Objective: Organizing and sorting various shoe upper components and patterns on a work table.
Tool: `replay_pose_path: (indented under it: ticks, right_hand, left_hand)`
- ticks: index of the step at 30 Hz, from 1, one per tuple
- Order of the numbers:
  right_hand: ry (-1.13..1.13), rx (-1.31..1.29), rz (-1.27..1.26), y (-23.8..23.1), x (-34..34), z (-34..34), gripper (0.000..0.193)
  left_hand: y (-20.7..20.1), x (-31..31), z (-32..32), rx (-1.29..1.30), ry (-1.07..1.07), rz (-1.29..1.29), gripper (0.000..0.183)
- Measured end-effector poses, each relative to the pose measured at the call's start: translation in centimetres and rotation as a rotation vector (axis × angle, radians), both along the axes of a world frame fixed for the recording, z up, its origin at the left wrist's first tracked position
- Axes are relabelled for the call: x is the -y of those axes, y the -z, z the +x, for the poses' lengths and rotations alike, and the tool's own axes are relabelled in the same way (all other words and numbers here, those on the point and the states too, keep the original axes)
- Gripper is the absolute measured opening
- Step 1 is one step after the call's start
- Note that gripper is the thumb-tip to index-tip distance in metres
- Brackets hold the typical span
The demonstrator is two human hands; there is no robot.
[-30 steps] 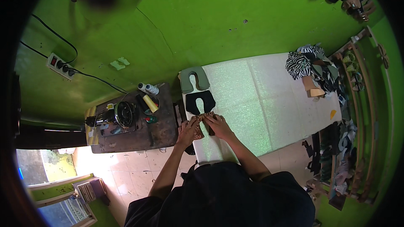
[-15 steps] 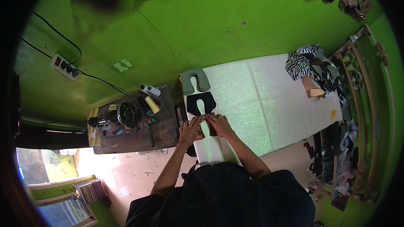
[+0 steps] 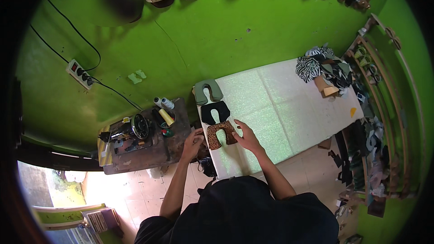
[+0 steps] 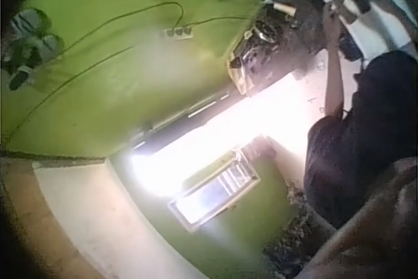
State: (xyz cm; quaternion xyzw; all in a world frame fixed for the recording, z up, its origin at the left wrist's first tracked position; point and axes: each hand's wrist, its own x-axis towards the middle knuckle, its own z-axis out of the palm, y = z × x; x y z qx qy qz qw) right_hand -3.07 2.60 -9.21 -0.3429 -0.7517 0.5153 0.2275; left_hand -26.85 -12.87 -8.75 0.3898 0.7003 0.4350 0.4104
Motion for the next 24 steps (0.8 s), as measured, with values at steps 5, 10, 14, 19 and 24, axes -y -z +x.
replay_pose_path:
  ticks: [5, 10, 14, 19, 24]
  right_hand:
    - [0.099, -0.085, -0.057, -3.0, 3.2, 1.8, 0.059]
    - [0.200, -0.202, -0.149, -6.3, 6.3, 4.5, 0.055]
    - [0.268, -0.188, -0.115, -7.4, 7.3, 8.0, 0.054]
    - [0.382, -0.224, -0.092, -7.6, 7.0, 13.6, 0.054]
    - [0.482, -0.263, -0.033, -8.2, 5.8, 20.2, 0.052]
  left_hand:
    - [-2.3, 1.2, 1.6, 0.356, -0.098, 0.166, 0.045]
    - [-5.1, 1.5, 5.6, 0.472, -0.059, 0.262, 0.060]
    - [-5.2, 0.5, 9.1, 0.493, -0.006, 0.241, 0.063]
    - [-6.7, -1.5, 14.3, 0.510, 0.096, 0.190, 0.058]
    - [-7.9, -4.6, 20.4, 0.483, 0.187, 0.202, 0.056]
